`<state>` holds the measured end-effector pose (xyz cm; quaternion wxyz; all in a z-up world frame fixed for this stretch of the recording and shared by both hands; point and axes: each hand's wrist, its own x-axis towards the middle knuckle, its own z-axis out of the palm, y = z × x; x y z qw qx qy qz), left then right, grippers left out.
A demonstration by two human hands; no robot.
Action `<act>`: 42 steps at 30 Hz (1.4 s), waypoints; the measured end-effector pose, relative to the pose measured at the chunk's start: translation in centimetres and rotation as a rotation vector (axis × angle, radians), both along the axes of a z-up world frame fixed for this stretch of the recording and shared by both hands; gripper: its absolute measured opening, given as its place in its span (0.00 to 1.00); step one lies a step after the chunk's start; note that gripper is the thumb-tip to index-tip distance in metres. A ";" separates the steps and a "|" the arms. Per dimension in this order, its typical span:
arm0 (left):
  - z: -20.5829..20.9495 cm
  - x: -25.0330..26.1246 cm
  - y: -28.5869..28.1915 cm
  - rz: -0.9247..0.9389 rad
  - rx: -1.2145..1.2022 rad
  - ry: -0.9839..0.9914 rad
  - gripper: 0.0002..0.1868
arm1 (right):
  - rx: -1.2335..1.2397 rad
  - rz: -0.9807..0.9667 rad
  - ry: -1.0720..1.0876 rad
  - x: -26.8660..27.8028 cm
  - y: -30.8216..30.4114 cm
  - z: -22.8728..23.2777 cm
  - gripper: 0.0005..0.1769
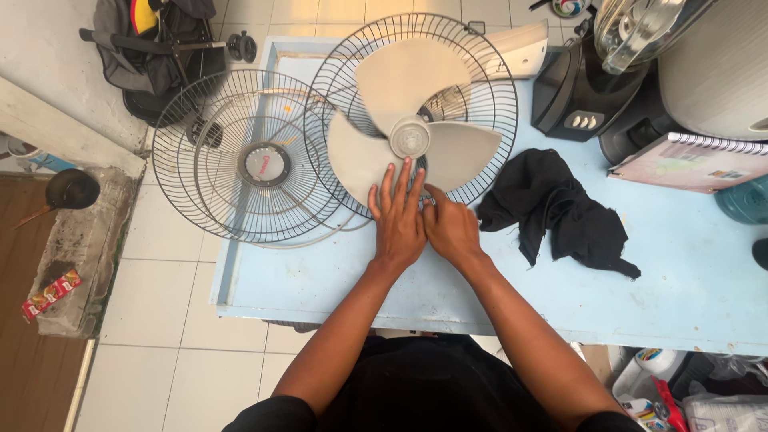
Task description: The person wipes the fan blades and the metal cage of a table fan using a dark cloth. They rotate the fan to access different areas and wipe both the front and back sides of the cage.
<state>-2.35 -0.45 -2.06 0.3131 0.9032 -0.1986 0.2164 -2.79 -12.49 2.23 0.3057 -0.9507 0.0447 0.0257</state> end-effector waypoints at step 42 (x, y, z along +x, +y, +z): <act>2.0 2.6 1.0 -0.047 -0.121 0.022 0.33 | -0.300 0.022 -0.574 4.0 -0.7 2.7 0.41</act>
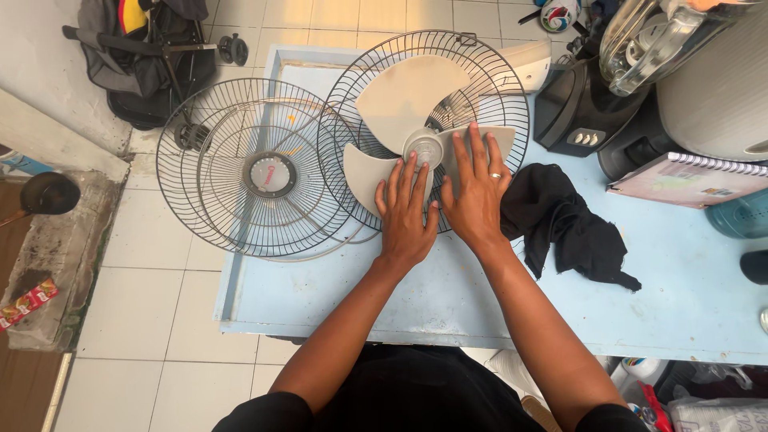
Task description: The person wipes the fan blades and the metal cage of a table fan using a dark cloth. They rotate the fan to access different areas and wipe both the front and back sides of the cage.
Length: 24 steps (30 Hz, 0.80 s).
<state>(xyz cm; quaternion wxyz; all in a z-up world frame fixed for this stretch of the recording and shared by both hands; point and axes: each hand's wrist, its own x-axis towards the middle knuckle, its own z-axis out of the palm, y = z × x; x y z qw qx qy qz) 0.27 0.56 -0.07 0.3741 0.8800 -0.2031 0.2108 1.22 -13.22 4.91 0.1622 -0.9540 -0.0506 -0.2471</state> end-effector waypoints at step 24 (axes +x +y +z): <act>0.3 -0.4 -1.0 -0.058 0.009 -0.019 0.35 | 0.157 0.144 -0.151 -0.9 0.5 2.2 0.20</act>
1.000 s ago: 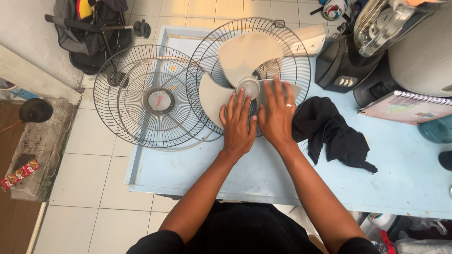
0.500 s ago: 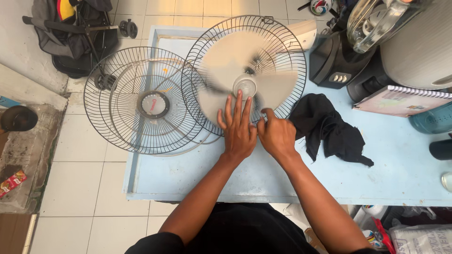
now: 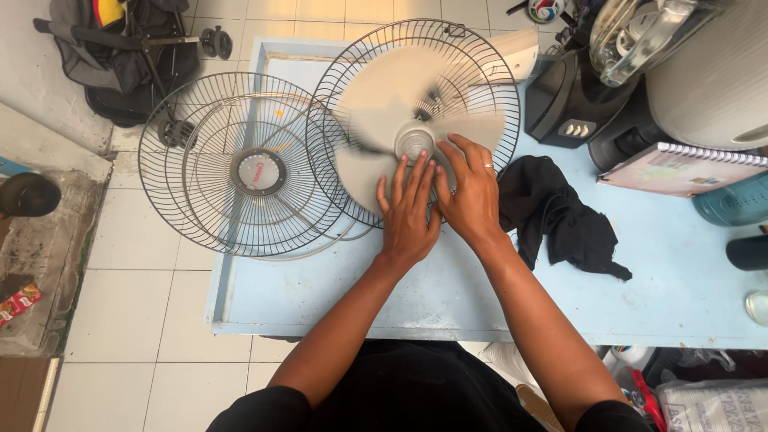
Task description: The person wipes the fan blades and the metal cage of a table fan using a dark cloth. They rotate the fan to access different areas and wipe both the front and back sides of the cage.
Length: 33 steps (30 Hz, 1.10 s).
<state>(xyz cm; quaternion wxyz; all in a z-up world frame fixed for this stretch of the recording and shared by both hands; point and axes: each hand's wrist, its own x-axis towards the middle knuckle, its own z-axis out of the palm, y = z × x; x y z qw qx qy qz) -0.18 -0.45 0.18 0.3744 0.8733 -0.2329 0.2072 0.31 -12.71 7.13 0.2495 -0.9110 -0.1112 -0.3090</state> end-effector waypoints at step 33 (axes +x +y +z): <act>-1.3 2.9 4.3 0.289 -0.055 -0.083 0.41 | -0.016 0.051 -0.018 5.1 2.3 -1.6 0.17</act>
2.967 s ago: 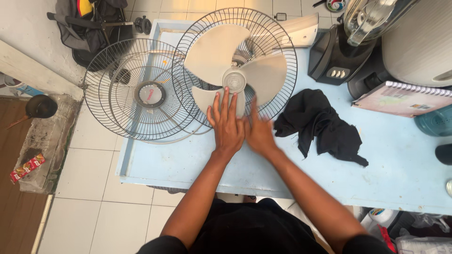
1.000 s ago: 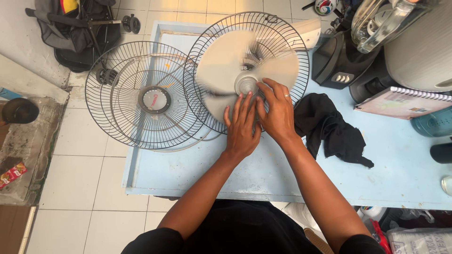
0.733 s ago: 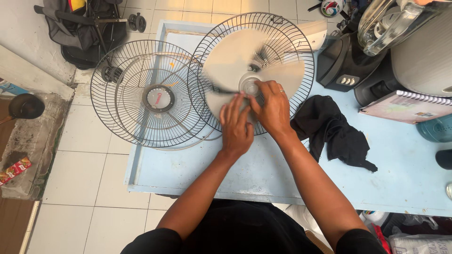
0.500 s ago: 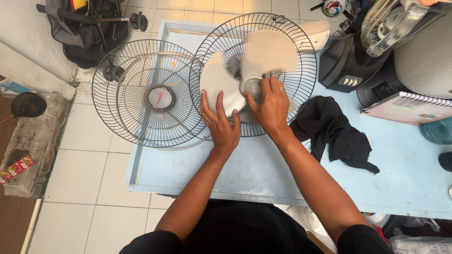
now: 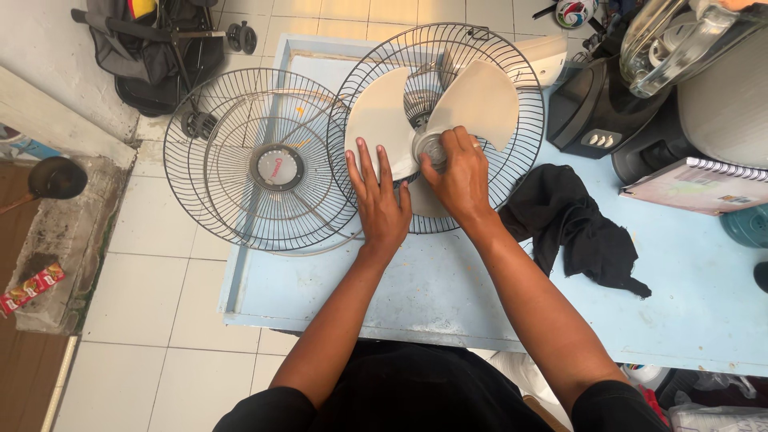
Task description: The person wipes the fan blades and the metal cage of a table fan using a dark cloth. They rotate the fan to access different areas and wipe both the front and back sides of the cage.
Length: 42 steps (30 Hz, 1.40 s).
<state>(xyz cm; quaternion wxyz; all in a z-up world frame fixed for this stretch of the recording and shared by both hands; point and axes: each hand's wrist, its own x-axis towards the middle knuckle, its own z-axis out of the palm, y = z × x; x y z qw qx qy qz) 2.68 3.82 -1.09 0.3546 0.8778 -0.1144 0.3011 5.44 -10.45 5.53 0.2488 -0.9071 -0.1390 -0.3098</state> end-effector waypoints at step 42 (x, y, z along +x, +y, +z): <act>2.3 -0.6 -1.6 -0.074 -0.002 0.024 0.33 | 0.051 -0.164 0.313 -5.0 -1.5 2.4 0.15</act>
